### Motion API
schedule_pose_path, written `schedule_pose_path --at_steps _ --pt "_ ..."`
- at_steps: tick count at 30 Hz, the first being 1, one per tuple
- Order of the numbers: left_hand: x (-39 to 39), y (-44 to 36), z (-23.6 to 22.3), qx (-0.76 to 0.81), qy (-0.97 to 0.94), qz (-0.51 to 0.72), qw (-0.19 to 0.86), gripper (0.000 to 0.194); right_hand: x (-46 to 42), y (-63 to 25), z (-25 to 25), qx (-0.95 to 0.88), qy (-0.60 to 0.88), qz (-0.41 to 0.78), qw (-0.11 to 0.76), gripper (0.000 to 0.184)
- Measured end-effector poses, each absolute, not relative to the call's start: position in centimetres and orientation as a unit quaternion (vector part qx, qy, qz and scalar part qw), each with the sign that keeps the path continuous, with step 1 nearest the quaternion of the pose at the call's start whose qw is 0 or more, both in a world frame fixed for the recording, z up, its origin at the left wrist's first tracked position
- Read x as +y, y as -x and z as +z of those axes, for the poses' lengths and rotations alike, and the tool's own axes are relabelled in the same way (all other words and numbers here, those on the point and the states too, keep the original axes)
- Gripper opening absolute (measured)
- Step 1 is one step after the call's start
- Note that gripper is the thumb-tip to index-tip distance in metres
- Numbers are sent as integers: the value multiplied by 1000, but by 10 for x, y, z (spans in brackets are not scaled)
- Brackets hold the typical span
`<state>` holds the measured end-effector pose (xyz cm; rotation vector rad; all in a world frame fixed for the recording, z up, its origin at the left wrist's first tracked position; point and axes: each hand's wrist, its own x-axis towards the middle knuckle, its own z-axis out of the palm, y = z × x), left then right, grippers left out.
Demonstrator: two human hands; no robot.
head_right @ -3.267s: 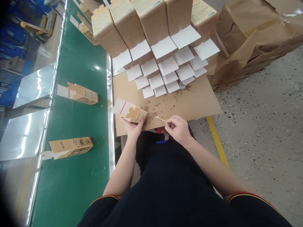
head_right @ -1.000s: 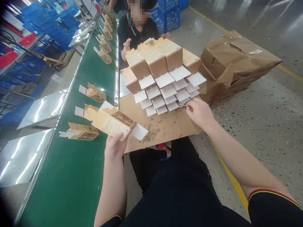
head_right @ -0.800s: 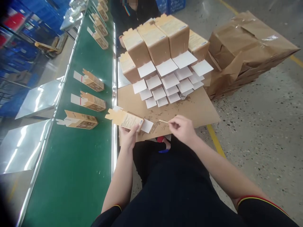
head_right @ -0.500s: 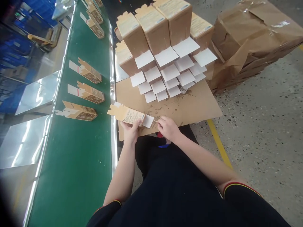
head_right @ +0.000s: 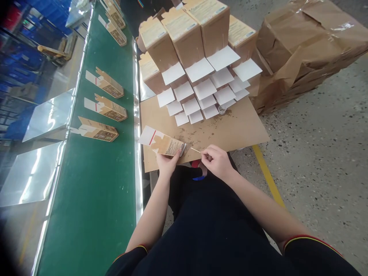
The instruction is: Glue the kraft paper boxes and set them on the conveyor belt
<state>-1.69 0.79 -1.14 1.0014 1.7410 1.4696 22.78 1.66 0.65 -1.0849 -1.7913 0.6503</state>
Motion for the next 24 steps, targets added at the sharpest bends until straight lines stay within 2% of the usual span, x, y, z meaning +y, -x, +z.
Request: schedule_pose_path --at_steps 7,13,17,21,24 --pt "1 14 -7 734 -438 468 226 84 7 -246 17 -681 482 260 486 19" --pt "5 11 -5 739 -447 459 209 82 1 -247 16 -659 492 308 478 17" --pt "-9 69 9 767 -356 507 167 85 4 -256 17 -633 508 313 494 18" --pt "-50 155 25 752 -269 598 68 101 12 -265 17 -623 522 312 491 19" --pt "-78 198 28 777 -225 587 46 100 19 -262 14 -629 515 321 487 20"
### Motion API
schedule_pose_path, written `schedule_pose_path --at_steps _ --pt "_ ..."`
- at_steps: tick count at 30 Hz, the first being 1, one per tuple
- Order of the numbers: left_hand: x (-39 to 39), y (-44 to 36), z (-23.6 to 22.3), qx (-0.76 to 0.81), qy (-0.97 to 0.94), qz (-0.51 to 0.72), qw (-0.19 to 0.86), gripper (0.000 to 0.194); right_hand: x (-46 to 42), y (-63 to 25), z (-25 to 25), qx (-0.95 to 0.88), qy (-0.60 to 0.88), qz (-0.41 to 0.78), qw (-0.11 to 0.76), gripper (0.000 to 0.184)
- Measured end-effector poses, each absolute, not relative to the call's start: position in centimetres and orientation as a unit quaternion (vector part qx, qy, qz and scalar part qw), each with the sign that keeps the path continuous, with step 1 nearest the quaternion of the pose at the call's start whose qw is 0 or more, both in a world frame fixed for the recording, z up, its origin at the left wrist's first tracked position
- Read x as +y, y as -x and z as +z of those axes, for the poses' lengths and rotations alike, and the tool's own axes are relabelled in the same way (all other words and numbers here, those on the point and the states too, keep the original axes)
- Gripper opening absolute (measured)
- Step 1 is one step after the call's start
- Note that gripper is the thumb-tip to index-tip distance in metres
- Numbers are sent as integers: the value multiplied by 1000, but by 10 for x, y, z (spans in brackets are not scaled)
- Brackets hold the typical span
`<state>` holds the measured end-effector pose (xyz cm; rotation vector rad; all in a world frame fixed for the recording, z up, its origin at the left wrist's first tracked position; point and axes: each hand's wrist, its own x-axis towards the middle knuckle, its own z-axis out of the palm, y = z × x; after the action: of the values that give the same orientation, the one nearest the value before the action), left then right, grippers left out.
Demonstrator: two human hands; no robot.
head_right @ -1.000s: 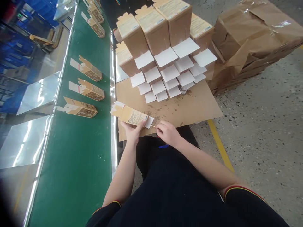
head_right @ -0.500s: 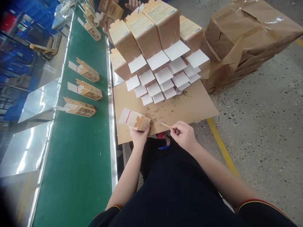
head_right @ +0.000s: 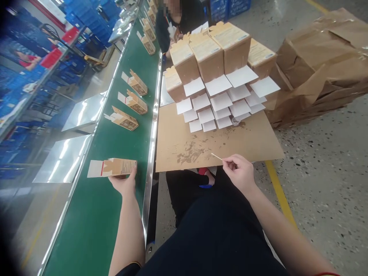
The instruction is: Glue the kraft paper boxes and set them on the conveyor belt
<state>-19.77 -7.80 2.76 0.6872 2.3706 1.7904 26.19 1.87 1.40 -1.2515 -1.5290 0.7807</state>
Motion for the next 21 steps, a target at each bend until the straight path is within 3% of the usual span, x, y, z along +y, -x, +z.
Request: schedule_pose_path --at_steps 4,7,10,13,17,21 --pt "-87 216 22 845 -147 511 57 88 28 -252 15 -640 492 333 488 22" --pt "-87 213 20 878 -135 458 39 91 33 -254 19 -651 480 332 486 21" --pt "-90 193 20 853 -170 489 -63 93 35 -270 21 -647 488 302 502 19" --pt "-75 156 27 772 -251 572 -118 69 36 -291 19 -642 512 255 511 20" --pt "12 106 62 639 -379 668 35 42 39 -302 20 -642 534 234 498 21" --pt "146 85 106 582 -415 681 160 48 38 -296 29 -636 524 226 519 22"
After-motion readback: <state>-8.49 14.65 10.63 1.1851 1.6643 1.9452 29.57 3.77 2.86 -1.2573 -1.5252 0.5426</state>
